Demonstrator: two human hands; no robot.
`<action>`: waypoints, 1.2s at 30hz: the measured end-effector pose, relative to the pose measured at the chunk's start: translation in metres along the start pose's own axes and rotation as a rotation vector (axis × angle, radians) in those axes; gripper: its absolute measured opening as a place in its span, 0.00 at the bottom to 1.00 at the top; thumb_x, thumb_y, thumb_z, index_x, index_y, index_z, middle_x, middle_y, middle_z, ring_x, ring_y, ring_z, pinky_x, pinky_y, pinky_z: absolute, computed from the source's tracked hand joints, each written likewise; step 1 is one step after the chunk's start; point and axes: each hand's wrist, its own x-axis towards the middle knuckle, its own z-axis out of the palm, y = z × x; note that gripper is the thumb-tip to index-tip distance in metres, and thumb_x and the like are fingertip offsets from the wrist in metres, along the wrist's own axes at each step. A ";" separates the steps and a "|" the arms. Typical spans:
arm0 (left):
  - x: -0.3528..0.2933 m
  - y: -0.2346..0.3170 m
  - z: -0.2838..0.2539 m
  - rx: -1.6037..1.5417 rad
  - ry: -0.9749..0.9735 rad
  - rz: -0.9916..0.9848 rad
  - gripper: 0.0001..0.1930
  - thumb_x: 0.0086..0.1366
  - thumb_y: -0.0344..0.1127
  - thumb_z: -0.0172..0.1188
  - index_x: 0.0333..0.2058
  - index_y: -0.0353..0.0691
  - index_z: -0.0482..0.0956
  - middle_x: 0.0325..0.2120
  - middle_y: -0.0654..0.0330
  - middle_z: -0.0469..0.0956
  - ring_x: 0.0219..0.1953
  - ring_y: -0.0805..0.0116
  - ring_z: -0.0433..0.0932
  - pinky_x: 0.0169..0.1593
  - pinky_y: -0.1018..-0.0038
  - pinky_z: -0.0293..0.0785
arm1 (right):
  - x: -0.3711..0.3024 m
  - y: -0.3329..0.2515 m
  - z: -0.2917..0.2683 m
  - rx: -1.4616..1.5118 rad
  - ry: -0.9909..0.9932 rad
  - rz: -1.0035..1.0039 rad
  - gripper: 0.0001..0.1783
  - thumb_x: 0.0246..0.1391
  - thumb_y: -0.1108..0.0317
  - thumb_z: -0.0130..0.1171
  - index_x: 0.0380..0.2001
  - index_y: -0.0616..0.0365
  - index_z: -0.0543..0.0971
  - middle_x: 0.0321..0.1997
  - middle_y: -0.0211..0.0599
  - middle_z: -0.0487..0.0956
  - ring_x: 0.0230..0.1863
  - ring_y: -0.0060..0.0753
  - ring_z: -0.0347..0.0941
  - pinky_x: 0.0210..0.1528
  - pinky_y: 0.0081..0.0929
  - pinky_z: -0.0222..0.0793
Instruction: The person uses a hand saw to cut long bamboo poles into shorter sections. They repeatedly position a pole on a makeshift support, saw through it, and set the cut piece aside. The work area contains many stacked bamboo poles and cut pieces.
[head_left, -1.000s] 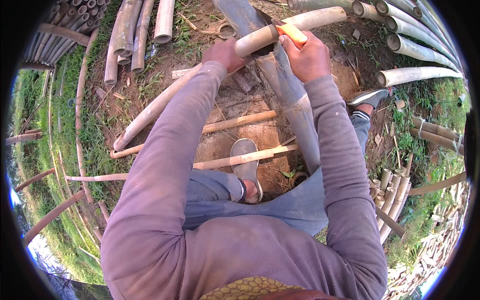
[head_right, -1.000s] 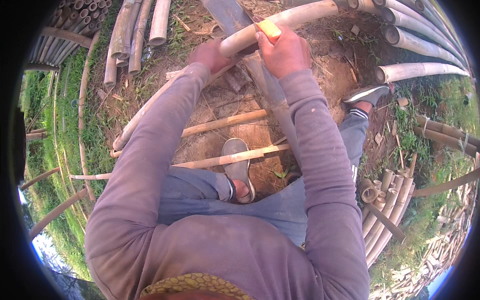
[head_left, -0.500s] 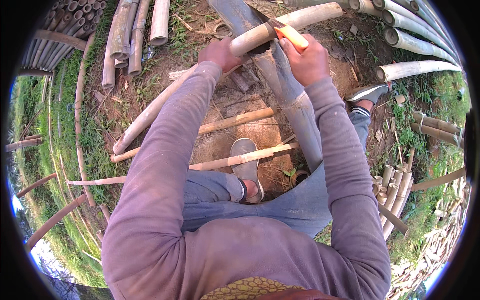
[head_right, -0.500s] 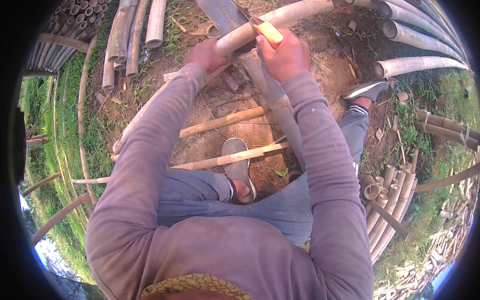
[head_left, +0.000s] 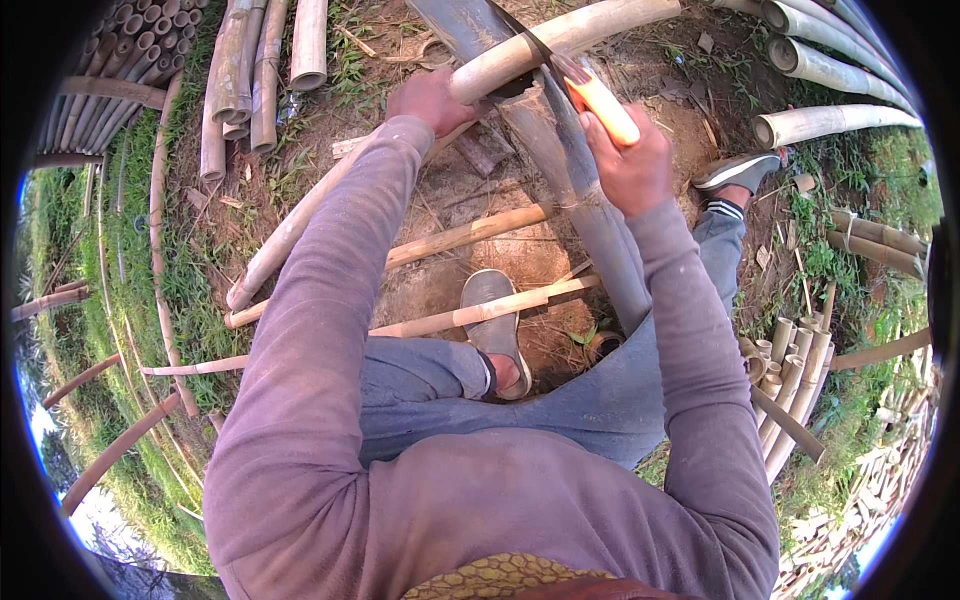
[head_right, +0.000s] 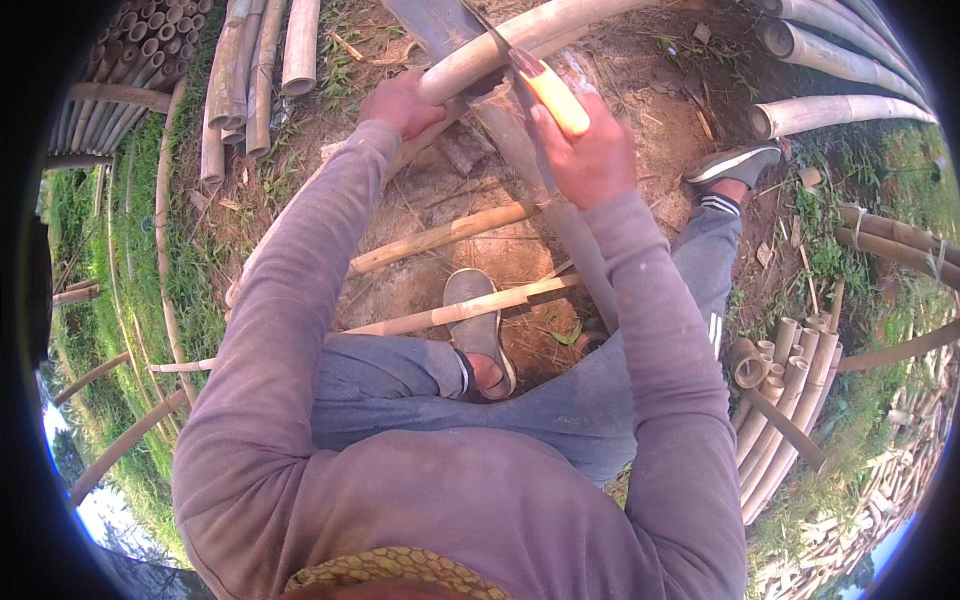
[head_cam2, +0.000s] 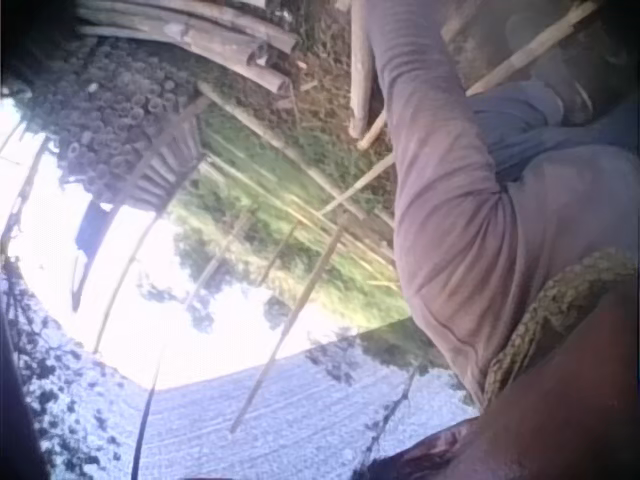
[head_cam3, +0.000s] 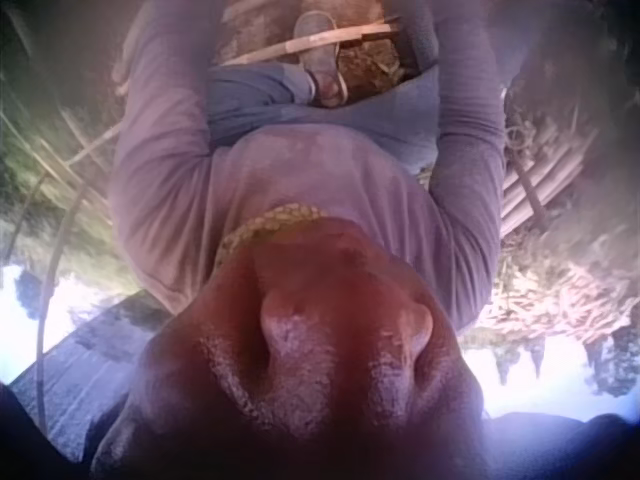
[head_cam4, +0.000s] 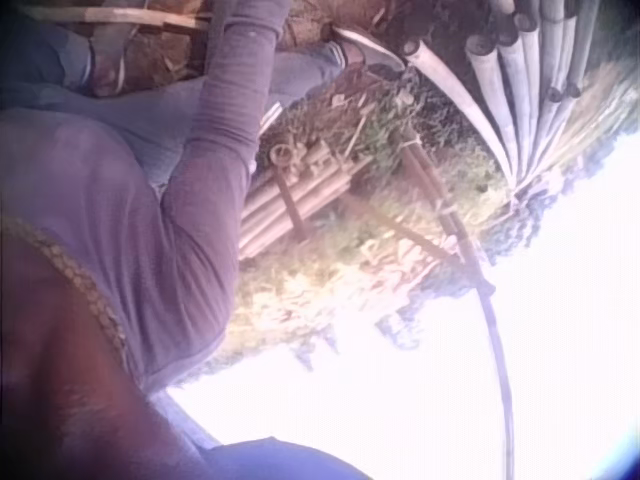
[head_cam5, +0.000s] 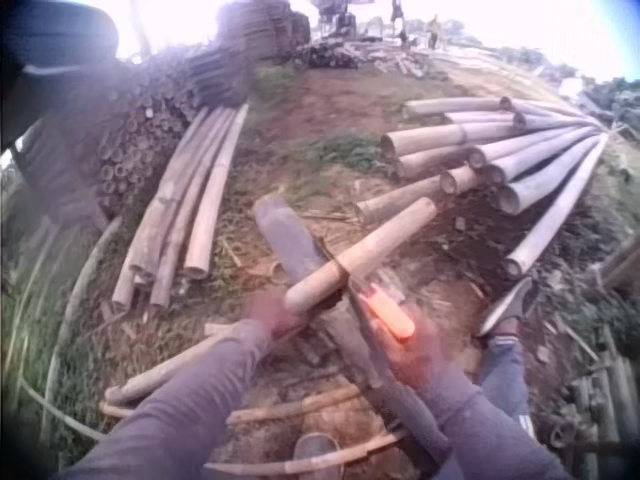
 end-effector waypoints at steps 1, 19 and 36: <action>0.002 0.004 -0.003 0.009 0.010 0.011 0.37 0.56 0.56 0.70 0.64 0.54 0.78 0.55 0.54 0.86 0.58 0.51 0.85 0.63 0.56 0.80 | 0.039 -0.007 0.018 -0.041 0.023 -0.040 0.19 0.63 0.54 0.73 0.36 0.61 0.81 0.28 0.50 0.84 0.31 0.57 0.84 0.36 0.47 0.79; 0.006 0.000 0.004 0.037 0.053 0.014 0.36 0.55 0.57 0.71 0.63 0.55 0.79 0.53 0.54 0.87 0.56 0.50 0.86 0.62 0.55 0.80 | 0.074 -0.019 0.037 -0.093 0.000 0.019 0.22 0.63 0.48 0.70 0.40 0.59 0.85 0.36 0.55 0.87 0.42 0.61 0.85 0.47 0.52 0.80; 0.005 -0.003 0.001 0.029 0.019 0.021 0.38 0.54 0.63 0.70 0.61 0.53 0.80 0.53 0.53 0.87 0.56 0.50 0.86 0.61 0.56 0.81 | 0.069 -0.014 0.043 -0.044 0.051 -0.046 0.18 0.63 0.52 0.71 0.39 0.57 0.82 0.31 0.52 0.86 0.36 0.63 0.84 0.41 0.52 0.79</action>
